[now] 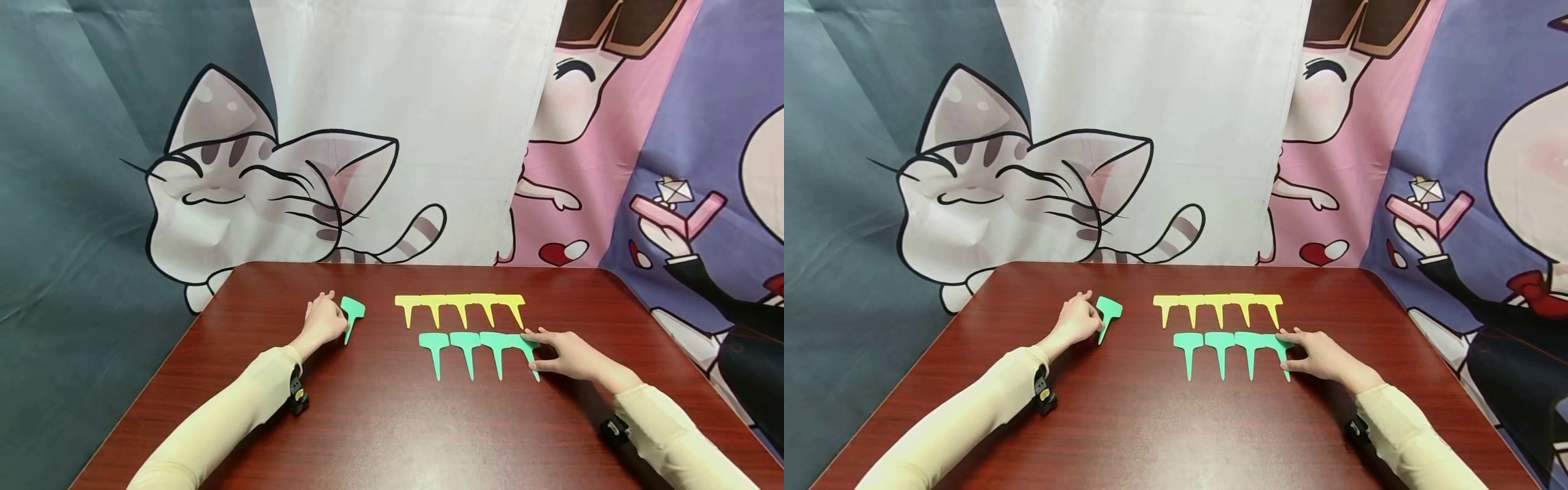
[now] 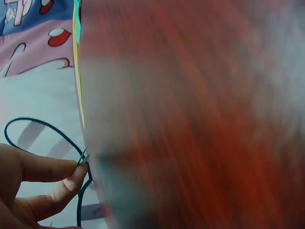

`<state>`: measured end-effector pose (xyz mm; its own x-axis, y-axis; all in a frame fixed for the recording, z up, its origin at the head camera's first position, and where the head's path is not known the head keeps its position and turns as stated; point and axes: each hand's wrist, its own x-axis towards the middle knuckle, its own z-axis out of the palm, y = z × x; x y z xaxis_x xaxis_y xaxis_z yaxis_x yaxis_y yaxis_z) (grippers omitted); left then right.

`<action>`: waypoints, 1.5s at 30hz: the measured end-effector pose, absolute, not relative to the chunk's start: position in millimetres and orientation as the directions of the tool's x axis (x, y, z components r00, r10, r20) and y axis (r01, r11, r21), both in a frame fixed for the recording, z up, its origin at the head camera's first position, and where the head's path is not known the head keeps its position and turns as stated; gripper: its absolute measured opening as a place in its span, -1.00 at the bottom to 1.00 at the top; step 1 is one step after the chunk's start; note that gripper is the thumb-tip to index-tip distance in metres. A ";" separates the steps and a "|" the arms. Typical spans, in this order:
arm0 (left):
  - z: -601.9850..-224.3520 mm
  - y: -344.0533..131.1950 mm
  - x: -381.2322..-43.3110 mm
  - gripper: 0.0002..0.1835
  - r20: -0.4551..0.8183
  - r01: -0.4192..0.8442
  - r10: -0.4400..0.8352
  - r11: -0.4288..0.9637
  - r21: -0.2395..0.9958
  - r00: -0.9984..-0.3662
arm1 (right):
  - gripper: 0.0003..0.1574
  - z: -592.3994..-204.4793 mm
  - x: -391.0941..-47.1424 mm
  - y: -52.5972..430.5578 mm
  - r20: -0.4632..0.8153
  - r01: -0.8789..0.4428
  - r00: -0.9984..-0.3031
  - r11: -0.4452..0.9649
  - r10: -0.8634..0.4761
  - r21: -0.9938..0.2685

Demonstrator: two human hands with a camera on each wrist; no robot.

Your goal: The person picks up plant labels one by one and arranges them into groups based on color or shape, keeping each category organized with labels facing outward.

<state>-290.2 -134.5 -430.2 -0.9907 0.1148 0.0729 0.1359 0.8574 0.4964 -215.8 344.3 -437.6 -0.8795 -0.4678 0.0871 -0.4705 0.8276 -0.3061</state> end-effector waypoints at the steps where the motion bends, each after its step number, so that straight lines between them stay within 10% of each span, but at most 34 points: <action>1: -429.7 -133.3 -288.4 -0.65 0.073 0.143 0.123 0.856 0.497 -0.990 | -0.17 -437.7 -215.9 344.3 0.091 -0.471 -0.879 0.828 -0.467 -0.304; 45: -426.7 -82.7 -254.2 -0.63 0.004 0.268 0.311 0.812 0.518 -0.951 | -0.18 -438.3 -215.9 344.7 0.097 -0.476 -0.877 0.827 -0.470 -0.299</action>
